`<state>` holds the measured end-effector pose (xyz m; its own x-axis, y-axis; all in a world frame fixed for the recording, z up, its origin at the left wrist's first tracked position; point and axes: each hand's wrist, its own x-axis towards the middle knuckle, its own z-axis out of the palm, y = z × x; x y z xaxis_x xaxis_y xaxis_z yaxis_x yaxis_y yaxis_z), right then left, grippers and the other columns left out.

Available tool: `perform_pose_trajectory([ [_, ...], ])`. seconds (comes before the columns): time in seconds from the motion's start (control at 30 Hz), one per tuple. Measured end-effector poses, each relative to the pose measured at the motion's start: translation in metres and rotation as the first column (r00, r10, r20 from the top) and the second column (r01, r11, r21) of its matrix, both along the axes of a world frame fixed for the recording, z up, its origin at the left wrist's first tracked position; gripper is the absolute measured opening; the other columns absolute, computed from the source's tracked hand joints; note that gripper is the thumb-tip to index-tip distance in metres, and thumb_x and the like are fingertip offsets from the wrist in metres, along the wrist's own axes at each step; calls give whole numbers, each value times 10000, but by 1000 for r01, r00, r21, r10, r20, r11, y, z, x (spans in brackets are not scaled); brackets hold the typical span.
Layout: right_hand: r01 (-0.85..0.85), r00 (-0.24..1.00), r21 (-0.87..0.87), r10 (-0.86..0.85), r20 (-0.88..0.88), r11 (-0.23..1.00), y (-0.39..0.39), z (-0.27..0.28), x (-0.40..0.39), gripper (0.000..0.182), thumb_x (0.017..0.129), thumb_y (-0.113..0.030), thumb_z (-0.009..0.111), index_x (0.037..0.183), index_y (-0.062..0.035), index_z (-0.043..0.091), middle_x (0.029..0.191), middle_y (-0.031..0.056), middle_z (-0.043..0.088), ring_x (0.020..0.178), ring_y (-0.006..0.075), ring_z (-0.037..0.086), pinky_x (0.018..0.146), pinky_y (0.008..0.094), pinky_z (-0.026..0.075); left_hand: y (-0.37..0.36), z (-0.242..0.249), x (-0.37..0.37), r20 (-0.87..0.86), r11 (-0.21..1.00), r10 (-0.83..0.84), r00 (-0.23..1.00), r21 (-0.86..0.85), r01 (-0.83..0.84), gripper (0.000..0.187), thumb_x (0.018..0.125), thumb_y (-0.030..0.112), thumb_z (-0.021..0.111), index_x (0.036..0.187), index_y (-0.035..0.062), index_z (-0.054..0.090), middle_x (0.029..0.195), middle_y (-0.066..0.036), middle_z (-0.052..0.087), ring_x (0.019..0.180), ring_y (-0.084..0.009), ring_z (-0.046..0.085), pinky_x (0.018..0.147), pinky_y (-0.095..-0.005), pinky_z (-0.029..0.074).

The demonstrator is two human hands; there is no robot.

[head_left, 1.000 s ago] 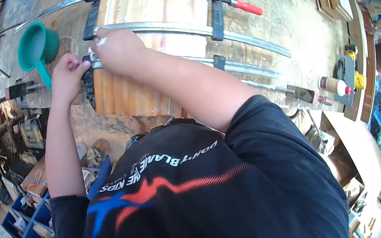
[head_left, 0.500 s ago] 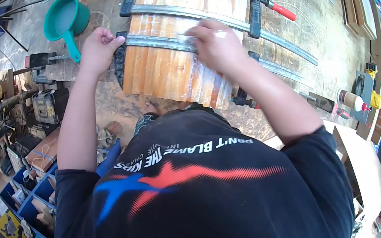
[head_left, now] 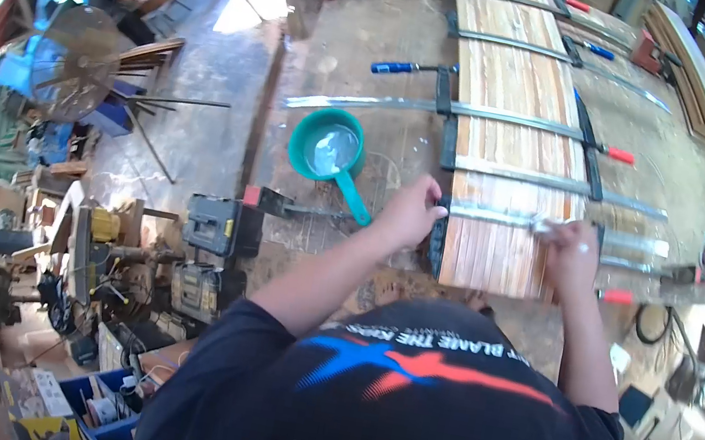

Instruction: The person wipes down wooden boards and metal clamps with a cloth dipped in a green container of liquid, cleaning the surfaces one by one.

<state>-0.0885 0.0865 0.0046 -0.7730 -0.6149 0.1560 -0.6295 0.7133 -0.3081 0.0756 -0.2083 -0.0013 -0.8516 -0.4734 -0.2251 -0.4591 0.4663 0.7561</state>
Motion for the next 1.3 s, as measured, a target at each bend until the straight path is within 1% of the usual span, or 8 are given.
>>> perform_pose_trajectory([
  [0.13,378,926,-158,-374,53,912,4,-27,1,211,929,-201,662,1064,-90,780,1093,213,688,1096,384,646,931,493,530,-20,45,40,-85,967,-217,972,121,226,473,900,171,781,1308,39,580,1283,-139,659,992,-249,724,856,-371,583],
  [0.2,2,990,-128,-20,-142,992,-23,-44,21,142,869,-137,645,874,-14,716,915,218,693,943,392,664,861,496,531,-38,47,57,-100,967,-234,967,82,243,458,896,129,782,1299,47,581,1283,-147,653,978,-203,715,845,-317,578],
  [0.5,66,993,-403,-100,-66,913,-93,-61,71,127,831,-104,638,916,-100,731,982,130,653,1003,342,638,867,435,535,-75,2,129,-177,943,-233,956,200,267,299,931,49,736,1199,25,604,1111,-46,676,829,-65,615,739,-227,516],
  [0.7,637,770,-224,-623,139,738,1,-13,22,187,832,-146,711,1006,-81,708,1066,208,704,975,399,708,867,480,577,-53,2,133,-198,915,-269,943,253,314,277,931,59,741,1182,32,627,1059,-32,682,812,-56,629,715,-222,512],
  [0.8,630,756,-297,-480,444,718,-53,-41,45,199,939,-137,537,978,-26,697,989,275,691,902,445,687,835,517,546,-37,-6,137,-211,901,-282,936,278,334,278,937,79,747,1180,20,625,1052,-38,687,823,-60,631,721,-226,514],
  [0.9,39,999,-332,-49,-20,942,-107,-76,91,195,917,-173,561,977,-48,698,1008,175,697,981,376,680,849,488,564,-17,-18,117,-195,896,-307,931,270,352,284,929,101,761,1171,21,636,1031,-30,696,820,-79,635,726,-247,525],
  [0.93,-29,988,-206,59,143,978,-110,-41,105,190,891,-176,599,1003,-75,715,1037,141,690,1006,343,685,849,475,573,-6,-15,112,-194,899,-325,926,242,366,275,931,103,760,1165,22,642,1024,-31,696,811,-81,631,726,-249,524],
  [1.3,299,934,-26,-287,215,954,5,-29,12,267,934,-209,576,1138,-153,738,1151,139,711,1032,341,714,876,465,576,53,28,111,-214,975,-157,964,121,186,246,932,112,760,1148,45,662,928,-15,689,784,-78,618,714,-252,509],
])
